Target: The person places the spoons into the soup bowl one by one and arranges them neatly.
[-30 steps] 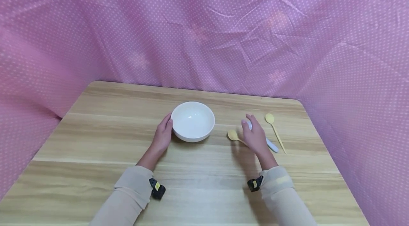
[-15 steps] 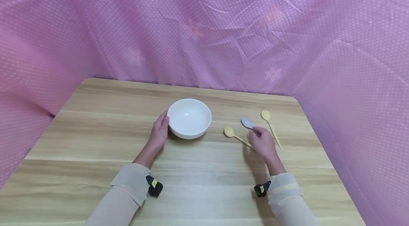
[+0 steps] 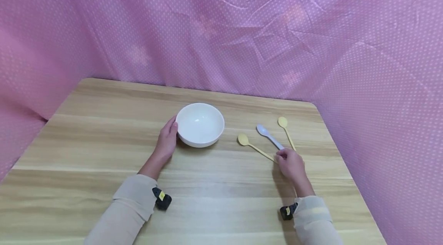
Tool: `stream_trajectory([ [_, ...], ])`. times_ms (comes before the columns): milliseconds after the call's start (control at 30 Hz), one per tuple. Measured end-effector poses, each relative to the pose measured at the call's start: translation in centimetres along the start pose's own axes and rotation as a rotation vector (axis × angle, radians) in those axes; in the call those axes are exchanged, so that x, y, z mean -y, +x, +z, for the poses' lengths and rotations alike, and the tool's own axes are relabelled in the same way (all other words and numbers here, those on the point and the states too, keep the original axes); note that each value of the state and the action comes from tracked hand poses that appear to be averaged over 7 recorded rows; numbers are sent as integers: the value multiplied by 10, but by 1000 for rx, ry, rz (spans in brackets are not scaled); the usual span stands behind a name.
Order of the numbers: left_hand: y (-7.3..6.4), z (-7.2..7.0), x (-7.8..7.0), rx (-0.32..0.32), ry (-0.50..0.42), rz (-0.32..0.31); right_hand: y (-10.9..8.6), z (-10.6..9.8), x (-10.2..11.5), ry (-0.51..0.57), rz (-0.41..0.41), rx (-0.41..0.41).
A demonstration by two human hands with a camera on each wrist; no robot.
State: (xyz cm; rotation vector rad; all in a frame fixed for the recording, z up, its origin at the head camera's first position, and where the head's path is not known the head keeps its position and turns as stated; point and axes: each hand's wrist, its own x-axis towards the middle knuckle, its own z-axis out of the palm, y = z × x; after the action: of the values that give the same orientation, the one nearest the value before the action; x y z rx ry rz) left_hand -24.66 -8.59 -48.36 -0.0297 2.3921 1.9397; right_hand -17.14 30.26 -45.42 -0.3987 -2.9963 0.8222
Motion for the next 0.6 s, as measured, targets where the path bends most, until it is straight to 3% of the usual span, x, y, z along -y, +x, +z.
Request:
stream_trajectory([
  [600,-18,10,-1,-31,0,4,-13,-9,-23,37,-62,67],
])
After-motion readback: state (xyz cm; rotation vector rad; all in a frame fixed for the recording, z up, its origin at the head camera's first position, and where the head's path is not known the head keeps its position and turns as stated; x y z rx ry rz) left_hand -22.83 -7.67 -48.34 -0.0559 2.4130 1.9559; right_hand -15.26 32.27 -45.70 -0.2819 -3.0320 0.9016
